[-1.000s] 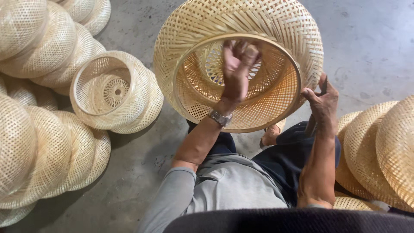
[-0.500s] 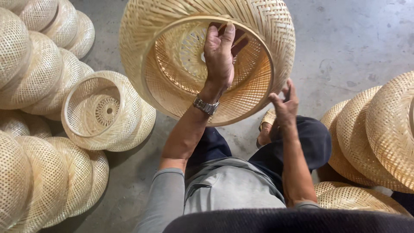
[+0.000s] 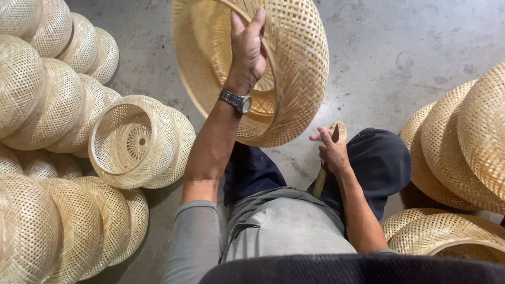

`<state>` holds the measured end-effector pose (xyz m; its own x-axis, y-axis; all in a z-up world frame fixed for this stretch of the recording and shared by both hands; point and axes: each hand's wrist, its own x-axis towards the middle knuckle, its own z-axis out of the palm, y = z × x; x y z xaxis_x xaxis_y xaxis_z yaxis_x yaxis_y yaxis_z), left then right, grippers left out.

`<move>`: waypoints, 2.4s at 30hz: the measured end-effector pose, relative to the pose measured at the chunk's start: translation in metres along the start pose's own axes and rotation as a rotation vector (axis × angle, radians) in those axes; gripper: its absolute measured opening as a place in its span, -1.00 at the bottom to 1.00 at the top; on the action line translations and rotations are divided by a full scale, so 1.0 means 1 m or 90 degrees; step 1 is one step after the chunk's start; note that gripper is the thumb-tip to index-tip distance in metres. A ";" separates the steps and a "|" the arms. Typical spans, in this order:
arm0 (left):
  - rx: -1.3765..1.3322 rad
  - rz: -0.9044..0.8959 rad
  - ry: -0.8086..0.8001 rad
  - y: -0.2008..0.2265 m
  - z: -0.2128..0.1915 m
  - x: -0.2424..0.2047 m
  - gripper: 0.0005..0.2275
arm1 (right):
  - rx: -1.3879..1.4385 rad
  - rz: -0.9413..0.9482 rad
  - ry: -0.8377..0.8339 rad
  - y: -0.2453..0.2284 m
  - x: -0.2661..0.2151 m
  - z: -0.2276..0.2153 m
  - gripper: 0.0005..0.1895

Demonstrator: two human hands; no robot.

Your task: The person sits on the floor and uses a small knife to trim and smooth the rim of a woven bamboo basket. They rotate the basket to work on different sections of the edge, then place the finished basket aside and pick up another one to continue the process.

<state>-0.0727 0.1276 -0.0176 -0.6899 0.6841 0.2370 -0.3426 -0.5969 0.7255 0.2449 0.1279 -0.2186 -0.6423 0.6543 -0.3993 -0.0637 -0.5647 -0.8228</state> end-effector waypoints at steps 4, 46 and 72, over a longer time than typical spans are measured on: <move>0.014 -0.069 -0.018 -0.003 -0.008 -0.001 -0.50 | 0.137 0.089 0.003 0.035 0.009 -0.031 -0.62; -0.084 -0.116 -0.157 0.003 -0.052 -0.054 -0.67 | 0.234 0.262 -0.151 0.083 0.044 -0.033 -0.53; -0.264 -0.101 -0.085 0.095 -0.081 -0.126 -0.60 | 0.374 0.295 -0.238 0.087 0.084 0.037 -0.30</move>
<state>-0.0699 -0.0495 -0.0309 -0.5292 0.8124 0.2448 -0.6820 -0.5789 0.4469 0.1577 0.1148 -0.3090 -0.9057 0.1406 -0.3999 -0.0528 -0.9734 -0.2228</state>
